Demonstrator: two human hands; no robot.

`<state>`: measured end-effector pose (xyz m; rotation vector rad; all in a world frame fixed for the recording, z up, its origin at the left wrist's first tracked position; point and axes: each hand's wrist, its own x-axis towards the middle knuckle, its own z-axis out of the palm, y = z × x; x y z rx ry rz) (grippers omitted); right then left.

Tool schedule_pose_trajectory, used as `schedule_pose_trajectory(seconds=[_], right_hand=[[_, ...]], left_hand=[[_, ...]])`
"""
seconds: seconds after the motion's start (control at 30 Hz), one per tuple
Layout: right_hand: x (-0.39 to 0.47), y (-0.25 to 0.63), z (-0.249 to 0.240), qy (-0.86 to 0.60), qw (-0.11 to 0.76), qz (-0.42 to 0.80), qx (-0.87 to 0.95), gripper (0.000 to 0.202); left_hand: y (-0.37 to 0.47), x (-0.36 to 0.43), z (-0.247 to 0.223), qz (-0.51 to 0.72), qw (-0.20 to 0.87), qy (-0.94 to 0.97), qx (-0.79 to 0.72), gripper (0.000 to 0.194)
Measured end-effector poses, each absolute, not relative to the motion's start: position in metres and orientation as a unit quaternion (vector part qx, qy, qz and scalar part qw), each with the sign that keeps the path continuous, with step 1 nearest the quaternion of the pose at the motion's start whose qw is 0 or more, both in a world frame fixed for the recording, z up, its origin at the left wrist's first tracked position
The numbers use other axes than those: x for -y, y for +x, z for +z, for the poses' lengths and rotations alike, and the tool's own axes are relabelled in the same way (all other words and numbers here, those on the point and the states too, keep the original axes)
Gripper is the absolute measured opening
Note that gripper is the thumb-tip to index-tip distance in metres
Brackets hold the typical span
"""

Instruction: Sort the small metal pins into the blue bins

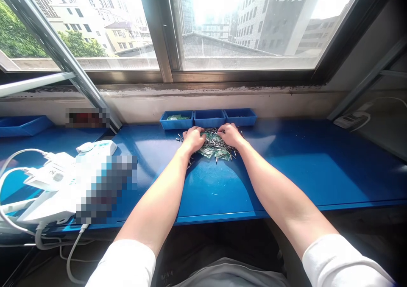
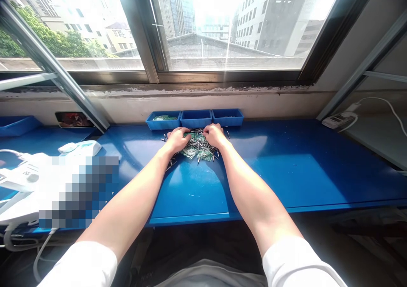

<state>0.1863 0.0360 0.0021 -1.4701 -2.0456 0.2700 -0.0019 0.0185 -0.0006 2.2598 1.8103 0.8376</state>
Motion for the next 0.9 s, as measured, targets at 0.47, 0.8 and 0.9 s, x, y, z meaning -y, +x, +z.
schedule_pose_trajectory(seconds=[0.47, 0.8, 0.9], right_hand=[[-0.027, 0.170, 0.010, -0.427, 0.420, 0.255, 0.759, 0.021], [-0.027, 0.176, 0.013, -0.429, 0.426, 0.276, 0.747, 0.020], [-0.026, 0.175, 0.015, -0.454, 0.405, 0.259, 0.750, 0.027]], left_hand=[[0.003, -0.010, 0.013, 0.321, 0.082, 0.795, -0.509, 0.023], [0.003, -0.009, 0.013, 0.343, 0.084, 0.771, -0.529, 0.032], [0.004, -0.008, 0.014, 0.344, 0.094, 0.763, -0.539, 0.030]])
